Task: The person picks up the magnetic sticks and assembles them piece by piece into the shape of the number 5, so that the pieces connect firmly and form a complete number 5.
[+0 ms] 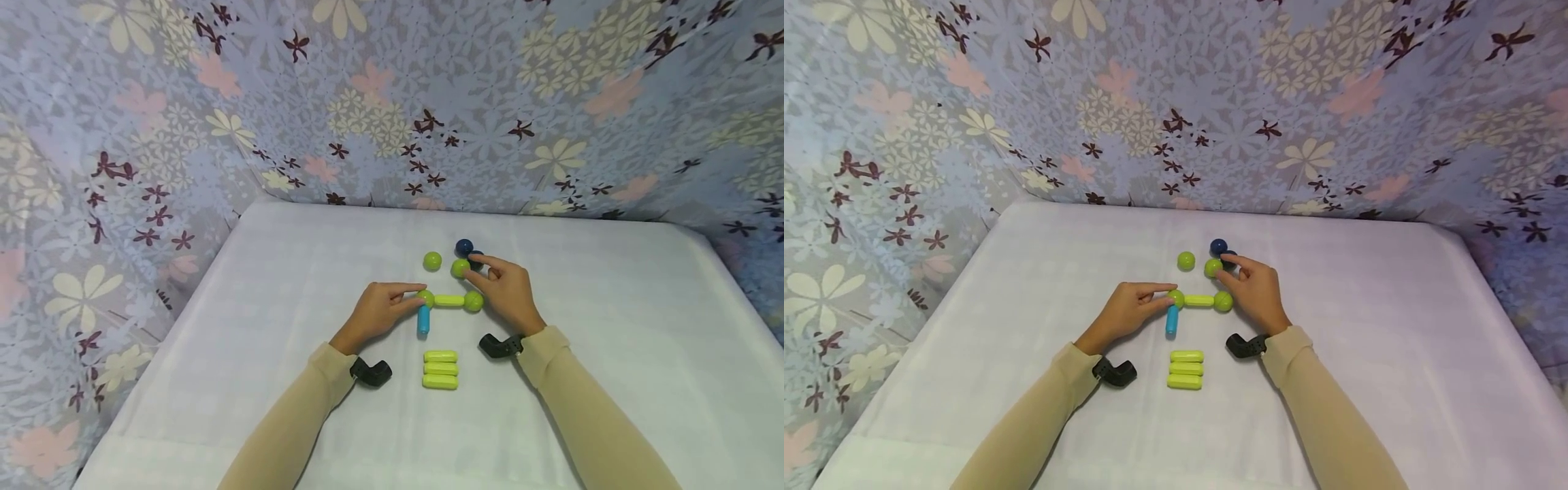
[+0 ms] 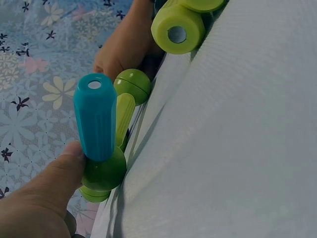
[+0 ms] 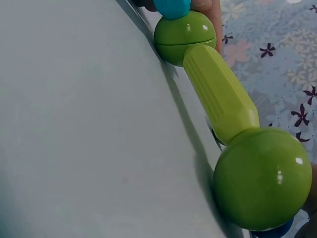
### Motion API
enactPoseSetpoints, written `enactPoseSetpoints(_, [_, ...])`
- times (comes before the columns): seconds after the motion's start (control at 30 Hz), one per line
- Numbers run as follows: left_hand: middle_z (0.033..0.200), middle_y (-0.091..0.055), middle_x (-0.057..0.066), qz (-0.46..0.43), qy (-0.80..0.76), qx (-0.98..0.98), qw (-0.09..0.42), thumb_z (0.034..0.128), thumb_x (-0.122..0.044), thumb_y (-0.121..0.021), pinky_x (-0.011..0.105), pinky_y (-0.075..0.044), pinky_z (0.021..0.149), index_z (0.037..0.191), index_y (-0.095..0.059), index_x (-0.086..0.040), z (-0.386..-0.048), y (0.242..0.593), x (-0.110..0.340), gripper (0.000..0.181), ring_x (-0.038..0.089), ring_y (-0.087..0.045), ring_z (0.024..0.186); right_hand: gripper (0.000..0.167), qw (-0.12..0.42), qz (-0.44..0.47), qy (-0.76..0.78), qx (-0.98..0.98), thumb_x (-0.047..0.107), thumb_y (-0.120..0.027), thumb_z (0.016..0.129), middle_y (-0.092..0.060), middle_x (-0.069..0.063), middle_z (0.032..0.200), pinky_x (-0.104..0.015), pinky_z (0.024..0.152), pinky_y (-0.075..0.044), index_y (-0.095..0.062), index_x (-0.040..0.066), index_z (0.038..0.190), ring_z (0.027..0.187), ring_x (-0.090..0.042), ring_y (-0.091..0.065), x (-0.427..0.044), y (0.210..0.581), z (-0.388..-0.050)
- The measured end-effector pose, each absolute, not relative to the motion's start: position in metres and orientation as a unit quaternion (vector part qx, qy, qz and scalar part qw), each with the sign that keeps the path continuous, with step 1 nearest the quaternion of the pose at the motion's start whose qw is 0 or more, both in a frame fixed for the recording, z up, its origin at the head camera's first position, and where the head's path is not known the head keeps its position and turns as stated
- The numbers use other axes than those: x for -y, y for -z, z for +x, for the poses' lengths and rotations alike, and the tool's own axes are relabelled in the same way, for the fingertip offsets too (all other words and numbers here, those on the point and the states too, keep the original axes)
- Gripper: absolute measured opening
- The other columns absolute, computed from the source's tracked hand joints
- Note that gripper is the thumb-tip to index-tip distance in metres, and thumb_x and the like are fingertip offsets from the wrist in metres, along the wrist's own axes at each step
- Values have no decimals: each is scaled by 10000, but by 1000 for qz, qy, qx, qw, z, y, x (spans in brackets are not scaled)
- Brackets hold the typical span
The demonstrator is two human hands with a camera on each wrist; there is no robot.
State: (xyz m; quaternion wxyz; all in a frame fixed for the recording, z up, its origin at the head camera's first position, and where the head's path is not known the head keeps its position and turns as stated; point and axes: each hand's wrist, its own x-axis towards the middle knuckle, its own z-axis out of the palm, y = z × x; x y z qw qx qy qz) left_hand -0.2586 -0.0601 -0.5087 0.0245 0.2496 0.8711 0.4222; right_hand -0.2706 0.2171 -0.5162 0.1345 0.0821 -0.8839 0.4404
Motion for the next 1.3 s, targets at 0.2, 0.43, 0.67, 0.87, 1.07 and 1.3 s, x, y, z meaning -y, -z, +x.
enactPoseSetpoints(0.2, [536, -355, -83, 251, -418, -873, 12, 964, -366, -728, 238, -272, 511, 1266, -750, -210, -259, 503, 61, 340, 57, -300, 514, 469, 125, 91, -419, 895, 342, -806, 907, -385, 19, 545, -287, 475, -282, -714, 111, 1304, 485, -149, -346, -213, 508, -273])
enactPoseSetpoints(0.43, [541, -359, -78, 250, -419, -873, 12, 961, -366, -733, 235, -268, 511, 1267, -750, -207, -261, 502, 63, 345, 61, -305, 520, 466, 121, 86, -411, 899, 323, -808, 908, -393, 14, 549, -292, 478, -284, -710, 104, 1307, 485, -157, -354, -210, 505, -274])
enactPoseSetpoints(0.67, [539, -352, -81, 242, -419, -875, 12, 959, -378, -733, 238, -267, 513, 1264, -752, -226, -260, 503, 64, 341, 64, -300, 520, 464, 126, 95, -409, 899, 329, -814, 901, -397, 17, 553, -296, 476, -288, -718, 114, 1301, 494, -159, -362, -209, 508, -277])
enactPoseSetpoints(0.87, [535, -354, -76, 241, -424, -873, 15, 960, -387, -731, 235, -271, 509, 1261, -753, -224, -259, 503, 64, 344, 65, -301, 517, 466, 121, 92, -407, 901, 328, -821, 894, -414, 3, 562, -303, 485, -298, -720, 115, 1297, 500, -174, -378, -208, 506, -276])
enactPoseSetpoints(1.07, [532, -347, -83, 243, -427, -871, 15, 962, -407, -720, 232, -275, 504, 1267, -750, -223, -259, 506, 62, 357, 59, -294, 507, 450, 118, 87, -401, 904, 334, -818, 896, -400, 17, 569, -296, 489, -300, -730, 96, 1268, 512, -162, -371, -211, 507, -274])
enactPoseSetpoints(1.3, [531, -342, -93, 247, -427, -870, 13, 959, -413, -721, 230, -279, 512, 1263, -751, -218, -261, 514, 58, 362, 48, -282, 507, 474, 136, 73, -443, 883, 402, -801, 900, -351, 25, 549, -295, 493, -285, -736, 88, 1250, 495, -143, -317, -218, 515, -266])
